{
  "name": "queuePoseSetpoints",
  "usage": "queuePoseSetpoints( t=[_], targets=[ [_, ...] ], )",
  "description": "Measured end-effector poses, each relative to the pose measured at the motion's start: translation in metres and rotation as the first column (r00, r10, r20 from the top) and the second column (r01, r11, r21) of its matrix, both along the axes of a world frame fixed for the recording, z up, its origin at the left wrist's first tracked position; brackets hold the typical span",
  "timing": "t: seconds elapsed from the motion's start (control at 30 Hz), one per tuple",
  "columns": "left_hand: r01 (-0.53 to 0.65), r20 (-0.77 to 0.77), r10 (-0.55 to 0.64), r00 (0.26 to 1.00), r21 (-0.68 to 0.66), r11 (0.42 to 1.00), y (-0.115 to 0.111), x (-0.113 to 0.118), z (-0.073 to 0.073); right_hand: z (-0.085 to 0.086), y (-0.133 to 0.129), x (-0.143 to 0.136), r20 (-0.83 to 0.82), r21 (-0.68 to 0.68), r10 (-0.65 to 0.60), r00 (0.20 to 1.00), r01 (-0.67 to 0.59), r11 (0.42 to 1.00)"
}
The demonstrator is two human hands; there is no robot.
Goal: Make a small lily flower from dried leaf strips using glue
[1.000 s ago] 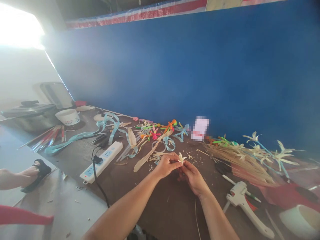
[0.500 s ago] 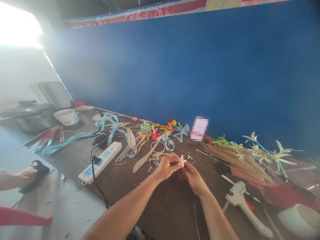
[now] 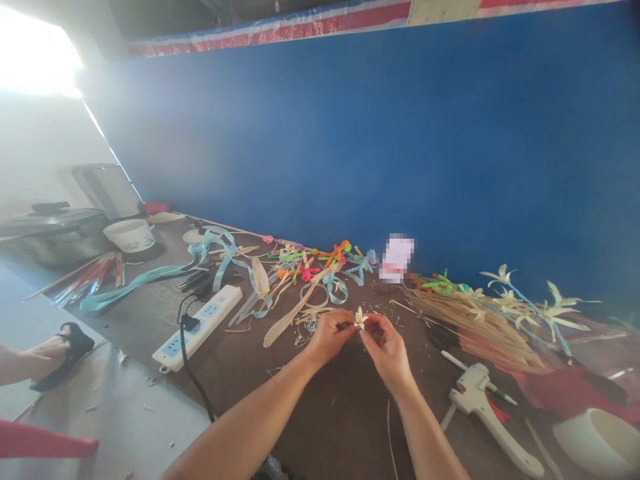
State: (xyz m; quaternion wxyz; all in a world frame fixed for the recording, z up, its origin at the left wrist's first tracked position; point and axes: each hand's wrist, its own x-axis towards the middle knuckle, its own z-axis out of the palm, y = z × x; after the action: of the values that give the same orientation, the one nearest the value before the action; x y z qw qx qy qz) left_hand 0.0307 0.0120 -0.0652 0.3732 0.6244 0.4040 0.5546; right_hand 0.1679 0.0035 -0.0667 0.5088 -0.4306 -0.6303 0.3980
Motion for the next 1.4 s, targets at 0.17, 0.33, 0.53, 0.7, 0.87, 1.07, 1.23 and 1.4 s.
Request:
queuePoseSetpoints(
  t=[0.17, 0.33, 0.53, 0.7, 0.87, 1.07, 1.23, 1.4],
  targets=[
    [-0.052, -0.140, 0.057, 0.989, 0.041, 0.998, 0.000, 0.001, -0.005, 0.000, 0.000, -0.003, 0.046, 0.054, -0.009, 0.999, 0.006, 0.999],
    [-0.065, -0.259, 0.086, 0.962, 0.090, 0.994, 0.000, 0.002, -0.006, -0.003, 0.003, -0.001, 0.058, 0.080, -0.019, 0.998, 0.014, 0.997],
    [-0.105, -0.339, 0.144, 0.930, 0.129, 0.986, -0.003, 0.003, -0.005, -0.002, 0.003, -0.001, 0.070, 0.084, -0.022, 0.997, 0.016, 0.996],
    [-0.111, -0.378, 0.179, 0.908, 0.194, 0.975, -0.002, 0.002, -0.007, 0.001, 0.001, -0.001, 0.089, 0.084, -0.020, 0.996, 0.013, 0.996],
    [-0.110, -0.378, 0.205, 0.903, 0.258, 0.960, -0.001, 0.002, -0.011, 0.004, -0.002, 0.002, 0.010, 0.009, 0.001, 1.000, -0.001, 1.000],
    [-0.077, -0.401, 0.183, 0.898, 0.267, 0.961, -0.003, 0.003, -0.008, 0.010, -0.002, 0.006, -0.025, -0.064, 0.014, 1.000, -0.016, 0.998],
    [-0.064, -0.454, 0.186, 0.871, 0.271, 0.961, -0.005, 0.005, -0.009, 0.011, 0.001, 0.007, 0.070, -0.066, -0.035, 0.997, 0.040, 0.997],
    [-0.050, -0.480, 0.179, 0.859, 0.270, 0.962, -0.005, 0.005, -0.011, 0.015, -0.001, 0.008, 0.169, -0.020, -0.073, 0.983, 0.078, 0.997]
  ],
)
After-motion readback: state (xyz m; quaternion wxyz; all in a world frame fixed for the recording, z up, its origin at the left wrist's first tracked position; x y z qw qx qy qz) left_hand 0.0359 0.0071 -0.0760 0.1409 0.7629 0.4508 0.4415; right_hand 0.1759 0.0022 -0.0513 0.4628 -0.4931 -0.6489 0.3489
